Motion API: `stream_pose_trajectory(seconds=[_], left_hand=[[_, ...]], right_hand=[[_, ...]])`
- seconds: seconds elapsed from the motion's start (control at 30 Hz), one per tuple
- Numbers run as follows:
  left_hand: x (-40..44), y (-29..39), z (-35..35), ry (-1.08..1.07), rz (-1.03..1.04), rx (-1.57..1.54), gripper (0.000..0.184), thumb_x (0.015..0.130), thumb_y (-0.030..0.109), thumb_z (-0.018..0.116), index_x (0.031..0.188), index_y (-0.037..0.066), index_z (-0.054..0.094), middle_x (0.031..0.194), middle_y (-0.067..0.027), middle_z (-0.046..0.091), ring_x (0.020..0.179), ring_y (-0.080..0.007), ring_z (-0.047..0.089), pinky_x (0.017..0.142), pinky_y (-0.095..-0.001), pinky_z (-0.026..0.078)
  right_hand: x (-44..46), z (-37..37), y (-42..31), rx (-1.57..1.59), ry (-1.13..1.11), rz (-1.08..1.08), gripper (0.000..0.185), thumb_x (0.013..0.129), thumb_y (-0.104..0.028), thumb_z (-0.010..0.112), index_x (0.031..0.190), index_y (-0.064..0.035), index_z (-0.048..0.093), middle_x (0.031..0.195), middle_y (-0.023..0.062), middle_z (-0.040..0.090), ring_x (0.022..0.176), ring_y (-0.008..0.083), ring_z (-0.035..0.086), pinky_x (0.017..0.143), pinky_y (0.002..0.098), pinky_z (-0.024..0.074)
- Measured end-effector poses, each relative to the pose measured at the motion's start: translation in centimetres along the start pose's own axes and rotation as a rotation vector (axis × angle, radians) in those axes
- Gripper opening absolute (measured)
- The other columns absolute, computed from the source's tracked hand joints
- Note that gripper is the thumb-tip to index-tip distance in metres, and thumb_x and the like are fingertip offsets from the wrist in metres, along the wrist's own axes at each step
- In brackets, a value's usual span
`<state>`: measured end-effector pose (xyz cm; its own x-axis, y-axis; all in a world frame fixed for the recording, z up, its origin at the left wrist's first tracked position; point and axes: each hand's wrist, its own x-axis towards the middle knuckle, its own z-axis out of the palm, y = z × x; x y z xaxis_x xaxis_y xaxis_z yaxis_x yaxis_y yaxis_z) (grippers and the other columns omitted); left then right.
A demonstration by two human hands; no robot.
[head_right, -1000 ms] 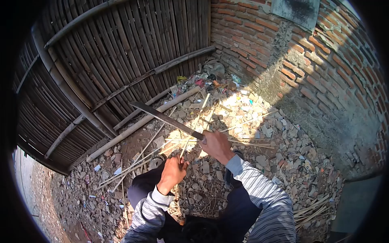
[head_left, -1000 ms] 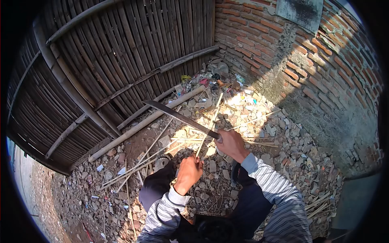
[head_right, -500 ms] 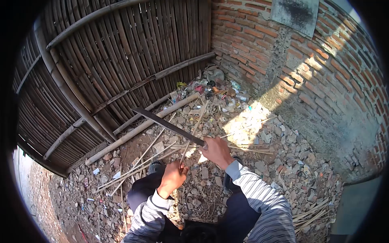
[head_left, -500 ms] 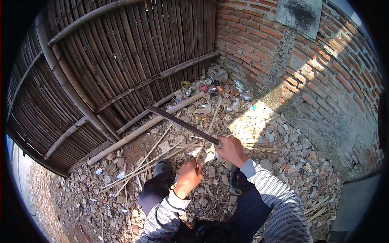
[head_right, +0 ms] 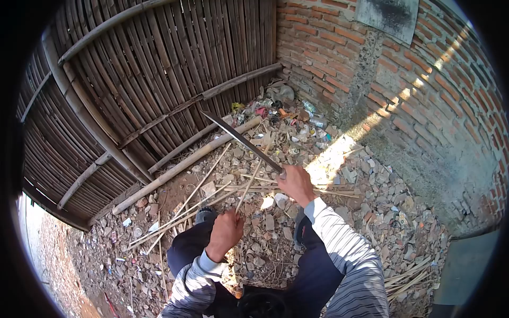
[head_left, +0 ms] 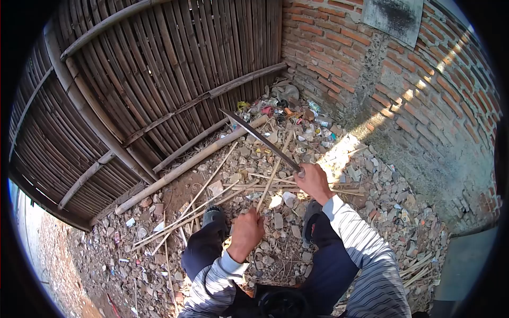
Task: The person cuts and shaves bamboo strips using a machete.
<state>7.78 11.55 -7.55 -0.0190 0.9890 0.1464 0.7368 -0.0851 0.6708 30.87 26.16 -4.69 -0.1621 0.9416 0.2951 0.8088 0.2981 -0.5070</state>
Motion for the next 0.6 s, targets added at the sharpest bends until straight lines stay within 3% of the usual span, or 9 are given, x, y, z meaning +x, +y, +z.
stream_pose_trajectory(seconds=[0.07,0.13,0.23,0.4,0.6], left_hand=[[0.3,0.2,0.3,-0.022,0.02,0.008,0.022,0.09,0.014,0.072,0.087,-0.005,0.061,0.074,-0.0297,0.068,0.072,-0.05,0.069,0.067,-0.0586,0.056],[0.3,0.2,0.8,0.018,0.026,0.013,0.032,0.092,0.025,0.075,0.086,-0.003,0.061,0.065,-0.0233,0.065,0.065,-0.0472,0.068,0.06,-0.0537,0.055],[0.6,1.3,0.1,0.047,0.015,0.008,0.038,0.095,0.031,0.073,0.085,-0.003,0.06,0.065,-0.0236,0.065,0.063,-0.0463,0.068,0.058,-0.0539,0.053],[1.0,2.5,-0.8,0.028,-0.061,-0.152,0.041,0.1,0.034,0.067,0.088,-0.005,0.061,0.068,-0.026,0.065,0.066,-0.047,0.068,0.06,-0.0549,0.05],[1.3,2.5,-2.1,-0.007,-0.105,-0.306,0.038,0.101,0.031,0.066,0.093,-0.006,0.064,0.074,-0.0297,0.067,0.071,-0.048,0.069,0.063,-0.0524,0.051]], right_hand=[[-0.3,-0.3,0.4,-0.017,-0.029,0.002,0.03,0.085,-0.027,0.075,0.103,-0.0025,0.077,0.078,0.0208,0.074,0.075,0.0409,0.073,0.071,0.0482,0.06],[-1.3,0.0,0.5,-0.01,-0.054,-0.025,0.029,0.084,-0.028,0.076,0.101,-0.004,0.077,0.076,0.0193,0.074,0.073,0.0398,0.074,0.07,0.0489,0.0601],[-2.5,0.4,-0.7,-0.018,-0.111,-0.135,0.026,0.084,-0.029,0.076,0.097,-0.006,0.076,0.073,0.0169,0.073,0.069,0.0386,0.073,0.067,0.0485,0.0599],[-4.3,-0.3,-4.5,-0.104,-0.192,-0.336,0.024,0.077,-0.025,0.077,0.094,-0.0087,0.075,0.067,0.0149,0.071,0.065,0.0357,0.073,0.061,0.0475,0.0583],[-4.5,0.6,-4.9,0.045,-0.166,-0.284,0.022,0.078,-0.026,0.079,0.09,-0.0087,0.073,0.064,0.0165,0.067,0.062,0.0381,0.07,0.058,0.0493,0.0553]])
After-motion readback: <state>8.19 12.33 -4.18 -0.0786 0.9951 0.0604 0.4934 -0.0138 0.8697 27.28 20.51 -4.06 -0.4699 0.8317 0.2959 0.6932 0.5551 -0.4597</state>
